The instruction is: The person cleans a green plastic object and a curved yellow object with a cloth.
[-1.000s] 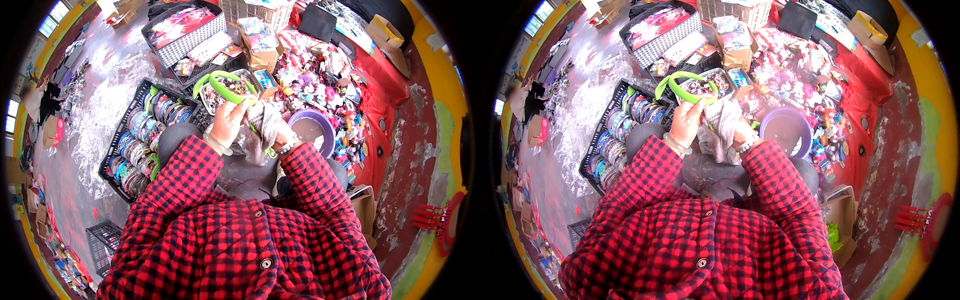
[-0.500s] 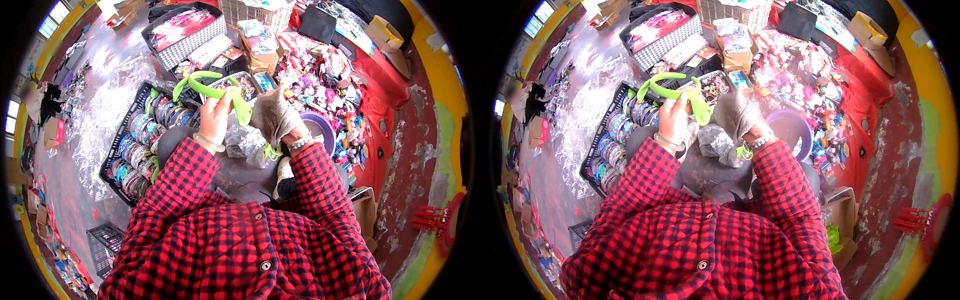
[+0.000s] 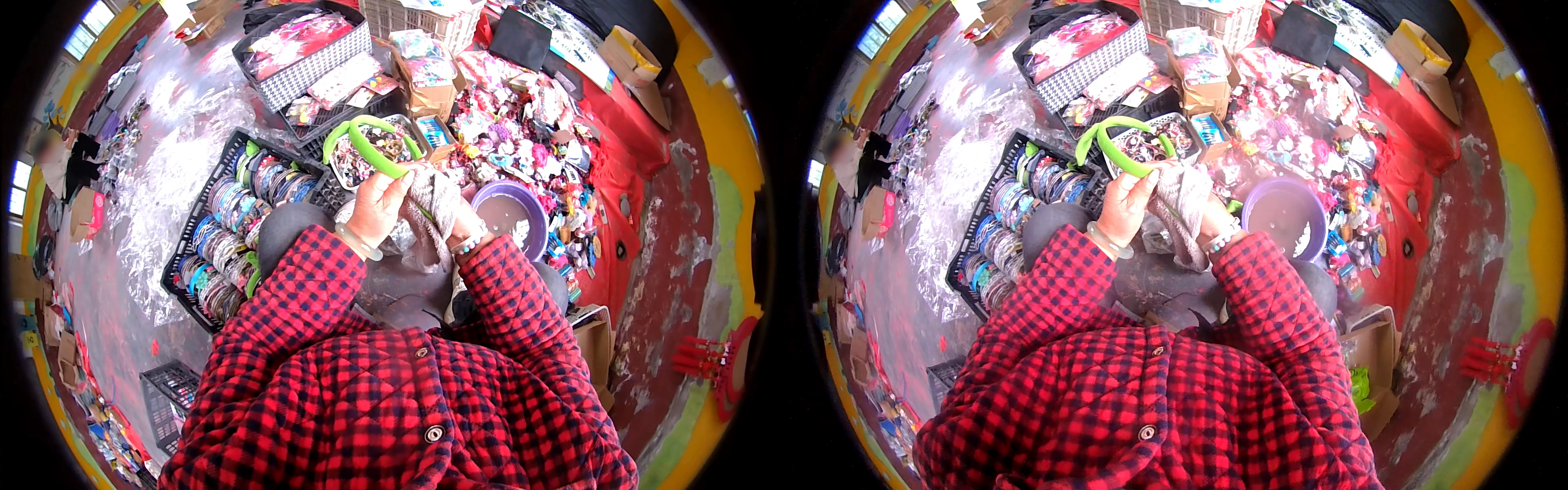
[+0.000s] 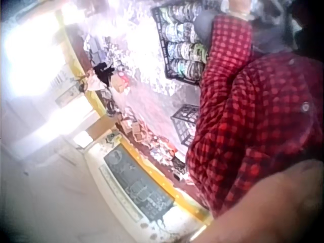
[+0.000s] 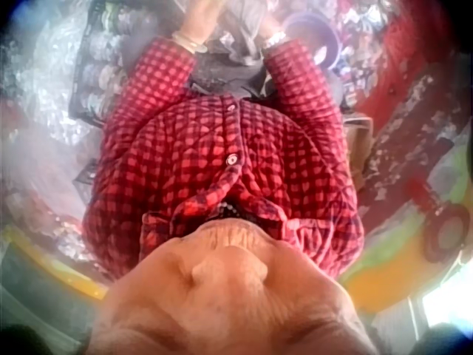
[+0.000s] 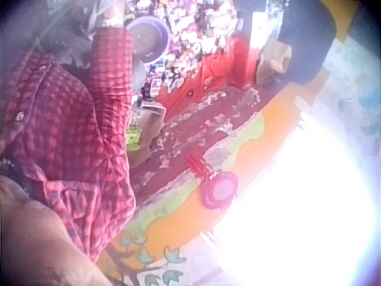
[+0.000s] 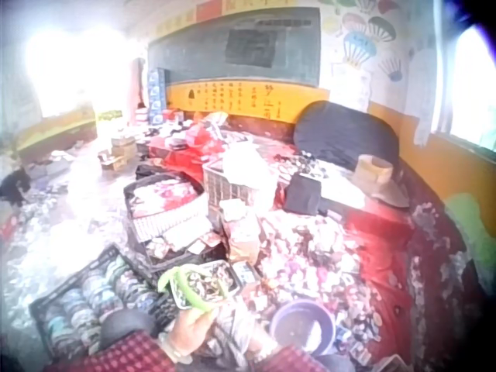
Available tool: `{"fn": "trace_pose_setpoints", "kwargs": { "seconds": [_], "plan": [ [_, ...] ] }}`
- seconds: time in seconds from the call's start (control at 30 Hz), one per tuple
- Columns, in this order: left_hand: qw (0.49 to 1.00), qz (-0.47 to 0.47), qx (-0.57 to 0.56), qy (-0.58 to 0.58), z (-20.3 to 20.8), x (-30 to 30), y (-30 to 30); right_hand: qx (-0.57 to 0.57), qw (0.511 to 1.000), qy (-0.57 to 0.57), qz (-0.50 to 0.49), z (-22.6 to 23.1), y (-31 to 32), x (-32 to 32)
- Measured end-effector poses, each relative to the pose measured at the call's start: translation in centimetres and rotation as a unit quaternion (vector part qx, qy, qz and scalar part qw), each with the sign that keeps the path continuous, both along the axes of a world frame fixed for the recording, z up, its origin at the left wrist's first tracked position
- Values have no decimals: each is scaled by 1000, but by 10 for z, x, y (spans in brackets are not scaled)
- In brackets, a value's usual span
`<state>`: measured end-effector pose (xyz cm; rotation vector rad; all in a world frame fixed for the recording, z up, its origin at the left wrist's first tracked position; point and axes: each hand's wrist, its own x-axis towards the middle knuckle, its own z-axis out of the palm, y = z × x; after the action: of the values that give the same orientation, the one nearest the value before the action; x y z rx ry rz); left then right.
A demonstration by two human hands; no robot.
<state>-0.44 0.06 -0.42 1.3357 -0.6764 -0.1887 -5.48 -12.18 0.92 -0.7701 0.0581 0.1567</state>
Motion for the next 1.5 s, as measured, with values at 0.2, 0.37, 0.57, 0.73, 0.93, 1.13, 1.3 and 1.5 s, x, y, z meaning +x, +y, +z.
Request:
{"fn": "trace_pose_setpoints", "kwargs": {
  "seconds": [0.2, 0.37, 0.57, 0.73, 0.93, 1.13, 1.3, 1.5],
  "plan": [
    [983, -25, -96, 154, -10, 4, -9, -83, 996, 10, -37, -24, -8, -11],
    [984, -9, -73, 164, -14, 11, -4, -97, 994, -45, -10, -31, -9, -4],
    [963, 62, -206, 163, 6, 41, 16, -841, 494, -218, 31, -21, -54, 15],
    [979, 151, -131, 33, 43, 49, 64, -603, 787, -106, -72, -58, -92, -3],
    [980, 180, 86, 20, 61, 66, 182, -44, 994, 72, -67, -58, -66, 3],
    [779, 299, 549, -47, -2, 52, 300, -79, 971, 211, -83, -114, -93, 6],
    [680, 285, 675, -19, -68, 18, 333, -54, 973, 221, -41, -137, -103, 5],
    [614, 284, 736, 19, -127, 17, 337, -167, 965, 201, -35, -74, -55, -3]
  ]
}}
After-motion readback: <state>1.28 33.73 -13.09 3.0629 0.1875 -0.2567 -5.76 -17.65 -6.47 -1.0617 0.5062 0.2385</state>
